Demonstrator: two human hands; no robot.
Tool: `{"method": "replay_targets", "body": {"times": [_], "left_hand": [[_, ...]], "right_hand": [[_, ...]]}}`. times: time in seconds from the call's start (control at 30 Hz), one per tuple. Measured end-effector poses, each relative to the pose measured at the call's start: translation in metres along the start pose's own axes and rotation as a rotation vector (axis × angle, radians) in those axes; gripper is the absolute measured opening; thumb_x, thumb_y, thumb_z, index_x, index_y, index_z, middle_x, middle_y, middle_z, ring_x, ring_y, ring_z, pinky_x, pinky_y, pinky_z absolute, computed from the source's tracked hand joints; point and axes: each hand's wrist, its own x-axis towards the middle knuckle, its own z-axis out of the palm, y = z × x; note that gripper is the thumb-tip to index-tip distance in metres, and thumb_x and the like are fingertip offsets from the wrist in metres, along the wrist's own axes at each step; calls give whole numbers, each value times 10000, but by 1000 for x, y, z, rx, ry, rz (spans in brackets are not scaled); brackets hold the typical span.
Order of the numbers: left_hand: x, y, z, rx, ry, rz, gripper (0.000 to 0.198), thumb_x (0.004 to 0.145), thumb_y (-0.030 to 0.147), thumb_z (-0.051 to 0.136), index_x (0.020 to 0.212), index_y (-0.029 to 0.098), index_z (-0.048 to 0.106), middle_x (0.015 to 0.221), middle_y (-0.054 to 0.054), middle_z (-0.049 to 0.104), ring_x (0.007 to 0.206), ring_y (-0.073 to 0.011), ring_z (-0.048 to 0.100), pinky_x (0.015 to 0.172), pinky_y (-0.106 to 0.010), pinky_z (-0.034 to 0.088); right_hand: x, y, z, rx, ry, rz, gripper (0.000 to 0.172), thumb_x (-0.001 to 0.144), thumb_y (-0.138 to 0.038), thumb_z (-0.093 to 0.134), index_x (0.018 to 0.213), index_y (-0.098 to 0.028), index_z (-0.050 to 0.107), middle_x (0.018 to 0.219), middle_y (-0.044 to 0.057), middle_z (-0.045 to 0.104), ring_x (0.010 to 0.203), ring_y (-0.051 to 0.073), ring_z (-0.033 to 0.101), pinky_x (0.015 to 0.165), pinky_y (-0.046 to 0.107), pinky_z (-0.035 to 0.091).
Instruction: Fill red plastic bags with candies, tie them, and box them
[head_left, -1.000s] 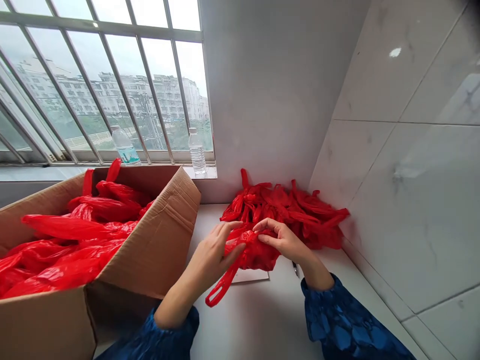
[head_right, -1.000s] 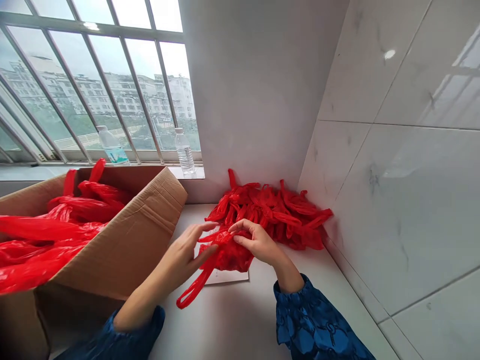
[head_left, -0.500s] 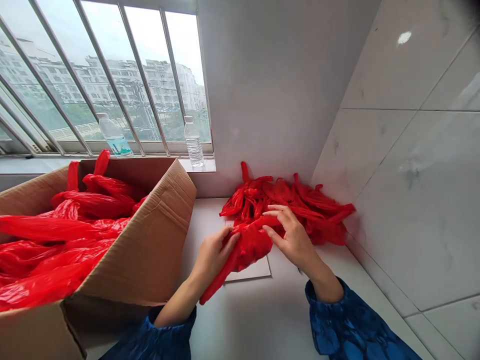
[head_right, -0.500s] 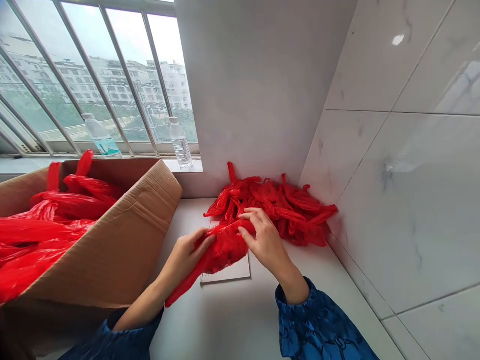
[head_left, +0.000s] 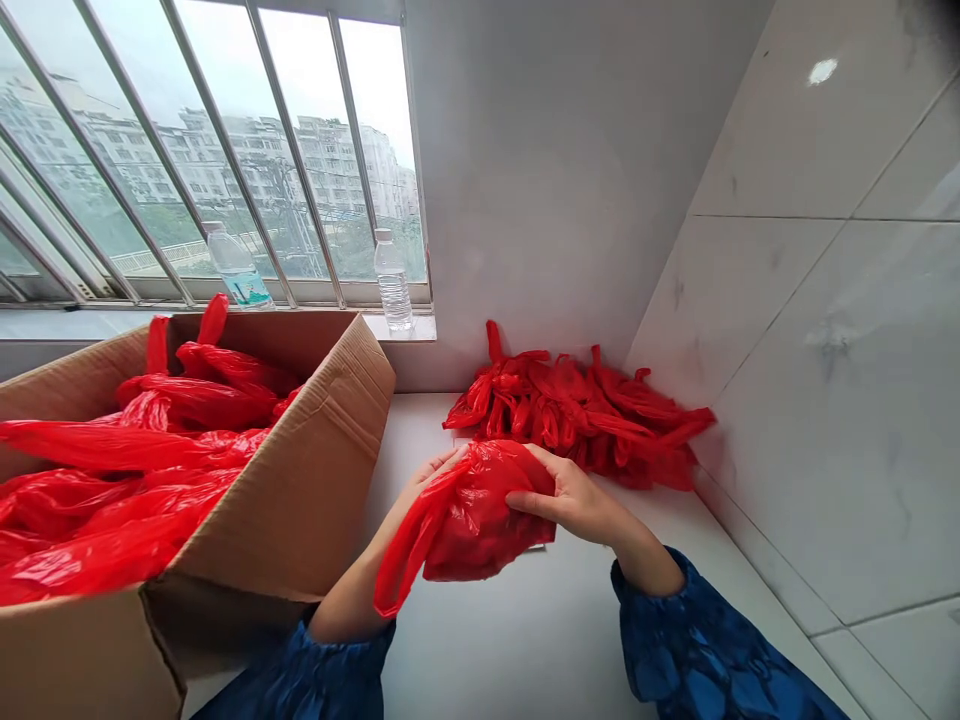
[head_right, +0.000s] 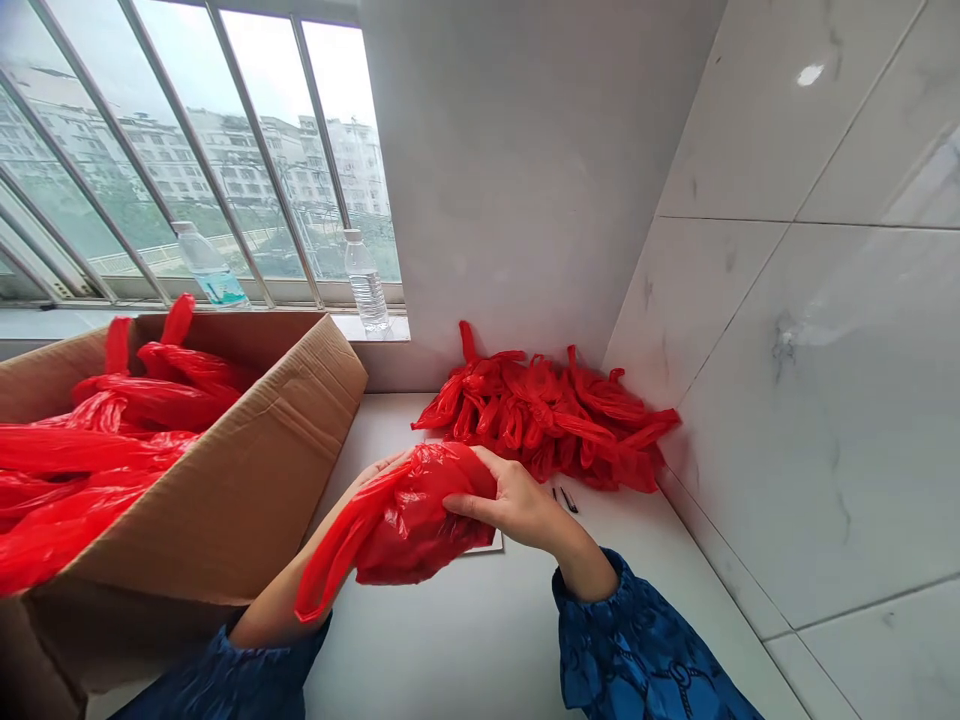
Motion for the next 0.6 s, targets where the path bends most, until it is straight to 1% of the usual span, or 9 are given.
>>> {"method": "replay_targets", "body": {"times": [0.07, 0.13, 0.2, 0.27, 0.3, 0.33, 0.4, 0.47, 0.6], "left_hand": [[0, 1, 2, 270, -31, 120, 437, 912, 559, 614, 1006, 139, 692, 778, -67, 710, 662, -186, 654, 630, -295, 549], [1, 0, 3, 483, -46, 221, 444, 950, 567, 539, 932, 148, 682, 776, -47, 682, 663, -161, 612, 604, -256, 506], [3, -2, 3, 570, -48, 255, 422, 945, 544, 556, 821, 155, 664, 729, -20, 641, 638, -141, 560, 571, -231, 450], [6, -6, 1, 675, -55, 285, 409, 952, 511, 554, 763, 163, 653, 685, -1, 612, 616, -134, 528, 566, -227, 417], [7, -8, 1, 726, -59, 299, 402, 961, 495, 541, 758, 167, 655, 677, 2, 612, 613, -135, 528, 575, -230, 414], [8, -10, 0, 773, -62, 313, 396, 971, 481, 525, 762, 173, 658, 681, 2, 619, 619, -140, 536, 587, -234, 416], [9, -13, -2, 861, -67, 343, 381, 985, 456, 497, 778, 182, 663, 714, -7, 646, 652, -155, 562, 624, -247, 426], [10, -14, -3, 943, -75, 367, 371, 996, 434, 469, 797, 188, 662, 768, -23, 673, 702, -171, 586, 665, -263, 433], [10, -13, -4, 1084, -106, 390, 363, 1018, 404, 422, 854, 200, 672, 883, -42, 715, 803, -187, 629, 735, -276, 438]], "right_hand": [[-2, 0, -2, -90, 25, -9, 563, 896, -427, 725, 1409, -293, 533, 1221, 28, 712, 1131, 256, 673, 969, 392, 547], [-3, 2, -4, -244, 71, -2, 619, 879, -373, 746, 1443, -286, 505, 1295, 48, 681, 1189, 264, 643, 1015, 411, 516], [-4, 4, -4, -410, 115, 9, 668, 867, -344, 756, 1471, -264, 482, 1370, 79, 634, 1253, 279, 600, 1050, 437, 485], [-3, 7, -3, -540, 160, 3, 663, 872, -360, 751, 1469, -242, 488, 1384, 102, 610, 1287, 291, 567, 1063, 453, 469], [-3, 8, -2, -587, 187, -13, 619, 881, -371, 743, 1441, -236, 517, 1362, 103, 616, 1280, 289, 566, 1059, 450, 469], [-1, 8, 0, -624, 217, -38, 535, 896, -373, 729, 1386, -235, 565, 1333, 99, 625, 1264, 283, 572, 1053, 440, 471], [2, 9, 5, -683, 286, -95, 313, 927, -341, 697, 1218, -234, 657, 1274, 87, 637, 1217, 265, 590, 1033, 412, 475], [6, 11, 10, -736, 322, -125, 166, 943, -300, 678, 1089, -223, 682, 1198, 75, 657, 1143, 252, 616, 992, 393, 485], [12, 15, 17, -829, 288, -84, 96, 933, -237, 691, 1016, -197, 662, 1008, 47, 702, 970, 242, 653, 872, 376, 489]]}}
